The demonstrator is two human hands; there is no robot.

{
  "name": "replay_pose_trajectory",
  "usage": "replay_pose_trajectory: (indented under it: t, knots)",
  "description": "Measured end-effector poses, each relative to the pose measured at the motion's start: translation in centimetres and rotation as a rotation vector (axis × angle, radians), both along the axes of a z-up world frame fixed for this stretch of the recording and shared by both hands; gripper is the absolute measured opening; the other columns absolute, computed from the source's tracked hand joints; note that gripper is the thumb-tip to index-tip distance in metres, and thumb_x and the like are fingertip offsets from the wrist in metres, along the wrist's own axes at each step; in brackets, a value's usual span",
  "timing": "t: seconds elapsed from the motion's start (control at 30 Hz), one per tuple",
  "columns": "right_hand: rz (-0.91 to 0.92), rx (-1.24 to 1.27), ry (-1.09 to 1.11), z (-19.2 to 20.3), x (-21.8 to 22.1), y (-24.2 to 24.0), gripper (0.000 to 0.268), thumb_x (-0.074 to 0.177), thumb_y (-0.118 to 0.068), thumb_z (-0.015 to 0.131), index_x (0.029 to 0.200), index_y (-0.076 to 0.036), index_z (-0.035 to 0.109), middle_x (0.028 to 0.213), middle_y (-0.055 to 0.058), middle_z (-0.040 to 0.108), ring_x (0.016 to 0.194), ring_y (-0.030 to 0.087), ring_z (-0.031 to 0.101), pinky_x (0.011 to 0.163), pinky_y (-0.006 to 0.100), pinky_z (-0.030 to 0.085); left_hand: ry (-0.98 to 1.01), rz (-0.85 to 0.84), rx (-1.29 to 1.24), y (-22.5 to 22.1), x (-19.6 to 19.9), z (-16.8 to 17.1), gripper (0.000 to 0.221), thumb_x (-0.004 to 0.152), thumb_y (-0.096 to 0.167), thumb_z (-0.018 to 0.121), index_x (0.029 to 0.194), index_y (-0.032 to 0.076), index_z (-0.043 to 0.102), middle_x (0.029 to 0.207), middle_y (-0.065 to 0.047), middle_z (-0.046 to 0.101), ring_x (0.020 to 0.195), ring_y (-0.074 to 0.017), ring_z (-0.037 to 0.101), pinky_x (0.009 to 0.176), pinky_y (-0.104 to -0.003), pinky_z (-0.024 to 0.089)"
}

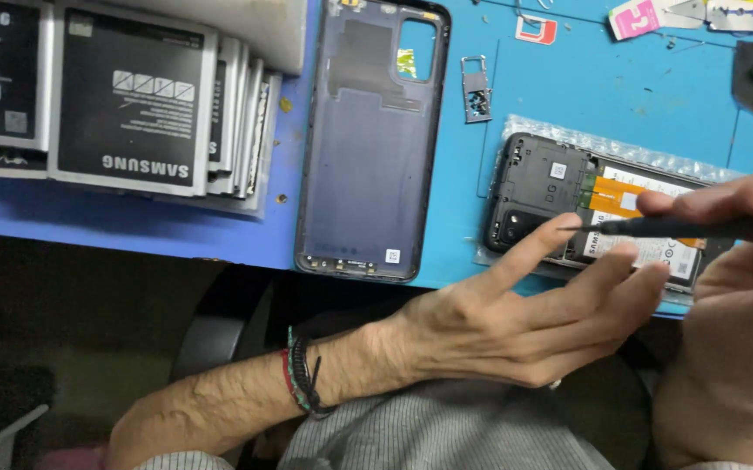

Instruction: Disassembling and reassembling internal frames and components of a smartphone using prying tools and a screwdriver.

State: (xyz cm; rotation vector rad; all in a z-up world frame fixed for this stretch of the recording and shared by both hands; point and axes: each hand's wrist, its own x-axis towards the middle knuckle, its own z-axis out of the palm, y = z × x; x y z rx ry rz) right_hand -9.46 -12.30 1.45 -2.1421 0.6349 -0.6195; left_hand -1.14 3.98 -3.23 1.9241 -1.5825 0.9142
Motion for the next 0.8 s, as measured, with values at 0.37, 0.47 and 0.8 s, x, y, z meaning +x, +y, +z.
replay_pose_trajectory:
  t: [0.37,0.47,0.8]
  knots:
    - [0.347,-0.108,-0.074,-2.4,1.9,-2.4,0.106,0.120,-0.088,0.022,0.137,0.015,0.042,0.121,0.036,0.055,0.109,0.049,0.069,0.110,0.057,0.067,0.065,-0.013,-0.132,-0.4,-0.2,-1.3,0.036,0.116,0.017,0.052,0.131,0.014,0.084,0.140,-0.002,0.072,0.140,-0.0225,0.062,0.122,-0.040,0.051]
    - [0.336,-0.135,-0.078,-2.9,1.9,-2.7,0.084,0.124,-0.065,0.021,0.136,0.015,0.042,0.120,0.037,0.056,0.107,0.051,0.070,0.106,0.058,0.068,0.071,-0.016,-0.144,-0.5,-0.1,-1.5,0.031,0.115,0.016,0.056,0.130,0.011,0.083,0.138,-0.002,0.073,0.138,-0.0217,0.063,0.121,-0.039,0.054]
    - [0.422,0.075,-0.046,0.1,1.8,-0.9,0.039,0.121,-0.018,0.030,0.150,0.007,0.039,0.137,0.031,0.057,0.137,0.049,0.074,0.121,0.049,0.059,0.288,-0.290,-0.284,0.8,0.1,0.1,0.030,0.109,0.001,0.054,0.105,-0.005,0.083,0.120,-0.022,0.075,0.133,-0.0349,0.061,0.121,-0.062,0.055]
